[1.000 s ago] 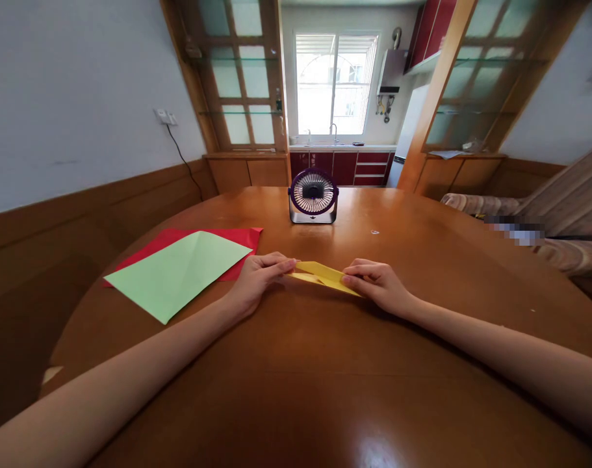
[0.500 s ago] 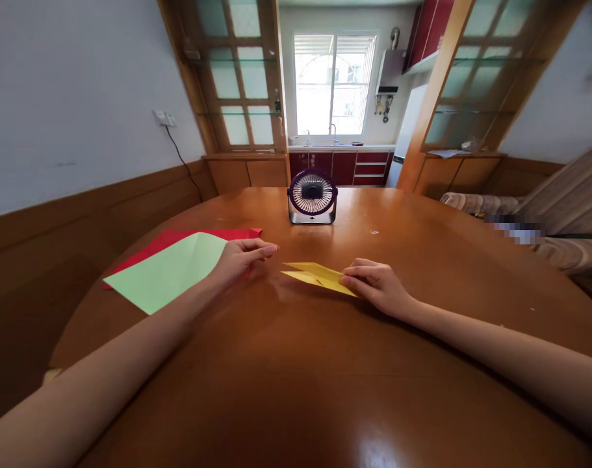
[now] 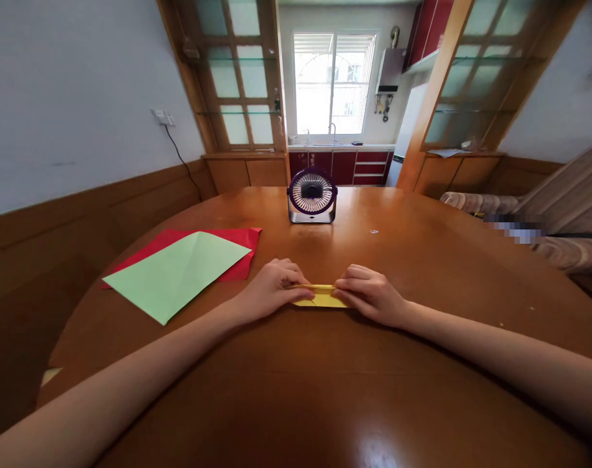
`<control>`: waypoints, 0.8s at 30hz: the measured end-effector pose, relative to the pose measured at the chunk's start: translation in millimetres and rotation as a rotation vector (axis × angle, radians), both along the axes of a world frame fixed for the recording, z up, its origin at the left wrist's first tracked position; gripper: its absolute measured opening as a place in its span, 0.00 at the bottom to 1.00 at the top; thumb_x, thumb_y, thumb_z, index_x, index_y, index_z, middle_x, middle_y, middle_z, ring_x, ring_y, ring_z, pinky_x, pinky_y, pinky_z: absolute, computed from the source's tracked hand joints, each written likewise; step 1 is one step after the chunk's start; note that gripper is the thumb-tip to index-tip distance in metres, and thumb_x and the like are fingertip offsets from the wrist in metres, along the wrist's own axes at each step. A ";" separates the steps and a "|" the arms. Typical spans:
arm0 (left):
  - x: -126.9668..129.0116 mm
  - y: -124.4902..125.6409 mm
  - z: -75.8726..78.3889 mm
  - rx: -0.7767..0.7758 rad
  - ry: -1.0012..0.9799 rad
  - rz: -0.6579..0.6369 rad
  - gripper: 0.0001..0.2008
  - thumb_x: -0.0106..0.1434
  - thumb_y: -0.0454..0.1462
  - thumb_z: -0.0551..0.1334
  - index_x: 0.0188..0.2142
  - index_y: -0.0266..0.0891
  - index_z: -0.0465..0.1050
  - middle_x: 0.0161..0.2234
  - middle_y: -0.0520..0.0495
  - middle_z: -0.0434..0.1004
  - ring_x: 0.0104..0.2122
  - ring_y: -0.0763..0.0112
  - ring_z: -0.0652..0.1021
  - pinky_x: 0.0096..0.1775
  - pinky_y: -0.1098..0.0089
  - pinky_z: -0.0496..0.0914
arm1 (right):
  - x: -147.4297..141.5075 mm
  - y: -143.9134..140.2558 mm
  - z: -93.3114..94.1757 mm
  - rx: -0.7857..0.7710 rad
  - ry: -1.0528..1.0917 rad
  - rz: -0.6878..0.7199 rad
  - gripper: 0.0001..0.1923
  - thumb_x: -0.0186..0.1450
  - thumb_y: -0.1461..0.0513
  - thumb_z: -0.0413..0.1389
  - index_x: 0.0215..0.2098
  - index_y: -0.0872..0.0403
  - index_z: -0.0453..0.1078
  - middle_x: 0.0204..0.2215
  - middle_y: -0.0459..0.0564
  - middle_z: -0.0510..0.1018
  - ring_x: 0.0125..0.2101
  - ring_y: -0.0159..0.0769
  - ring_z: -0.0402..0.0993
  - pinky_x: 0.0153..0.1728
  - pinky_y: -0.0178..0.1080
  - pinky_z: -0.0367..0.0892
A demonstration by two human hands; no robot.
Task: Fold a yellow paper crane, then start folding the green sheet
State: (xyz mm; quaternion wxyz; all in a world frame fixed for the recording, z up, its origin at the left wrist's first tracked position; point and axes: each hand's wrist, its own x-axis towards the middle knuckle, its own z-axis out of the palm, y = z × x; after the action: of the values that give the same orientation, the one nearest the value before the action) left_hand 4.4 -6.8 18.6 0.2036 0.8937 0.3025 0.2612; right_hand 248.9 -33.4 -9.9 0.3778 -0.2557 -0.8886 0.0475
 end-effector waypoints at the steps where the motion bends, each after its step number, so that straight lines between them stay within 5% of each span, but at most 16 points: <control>1: -0.6 0.6 0.1 0.025 0.007 0.000 0.07 0.62 0.41 0.64 0.32 0.43 0.81 0.30 0.51 0.78 0.36 0.69 0.74 0.41 0.67 0.64 | 0.0 0.1 0.1 -0.008 0.000 0.001 0.12 0.70 0.62 0.50 0.39 0.57 0.74 0.27 0.51 0.72 0.29 0.33 0.66 0.30 0.37 0.65; 6: -2.0 -1.4 3.3 0.051 -0.017 0.054 0.08 0.60 0.41 0.66 0.27 0.43 0.80 0.24 0.52 0.75 0.30 0.71 0.72 0.39 0.67 0.62 | -0.1 0.2 1.6 -0.068 0.012 -0.002 0.12 0.70 0.61 0.50 0.39 0.58 0.75 0.29 0.52 0.73 0.30 0.34 0.67 0.32 0.37 0.66; 13: -18.5 8.2 7.9 -0.126 -0.091 0.018 0.06 0.59 0.41 0.66 0.34 0.44 0.82 0.28 0.49 0.77 0.32 0.70 0.73 0.33 0.71 0.66 | 1.3 1.5 1.6 -0.107 0.028 -0.020 0.14 0.71 0.58 0.49 0.39 0.57 0.75 0.29 0.52 0.74 0.30 0.33 0.68 0.31 0.36 0.67; 18: -34.3 24.1 8.9 -0.085 -0.121 0.088 0.08 0.56 0.43 0.68 0.32 0.42 0.81 0.29 0.48 0.77 0.32 0.69 0.74 0.35 0.69 0.68 | 4.2 4.5 0.9 -0.097 0.035 -0.054 0.14 0.71 0.58 0.49 0.38 0.56 0.75 0.30 0.52 0.74 0.31 0.33 0.70 0.31 0.35 0.67; 24: -29.1 18.2 8.6 -0.067 -0.030 0.045 0.19 0.60 0.47 0.64 0.48 0.43 0.76 0.39 0.46 0.75 0.40 0.65 0.74 0.42 0.66 0.69 | 2.8 6.2 -0.6 -0.065 -0.004 -0.075 0.14 0.71 0.59 0.49 0.38 0.56 0.74 0.28 0.51 0.73 0.30 0.33 0.68 0.30 0.35 0.66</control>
State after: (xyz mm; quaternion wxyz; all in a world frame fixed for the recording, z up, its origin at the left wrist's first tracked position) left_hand -24.8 11.4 27.2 0.2318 0.8755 0.3279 0.2687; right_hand 251.7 -27.2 -10.5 0.3691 -0.3010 -0.8771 0.0616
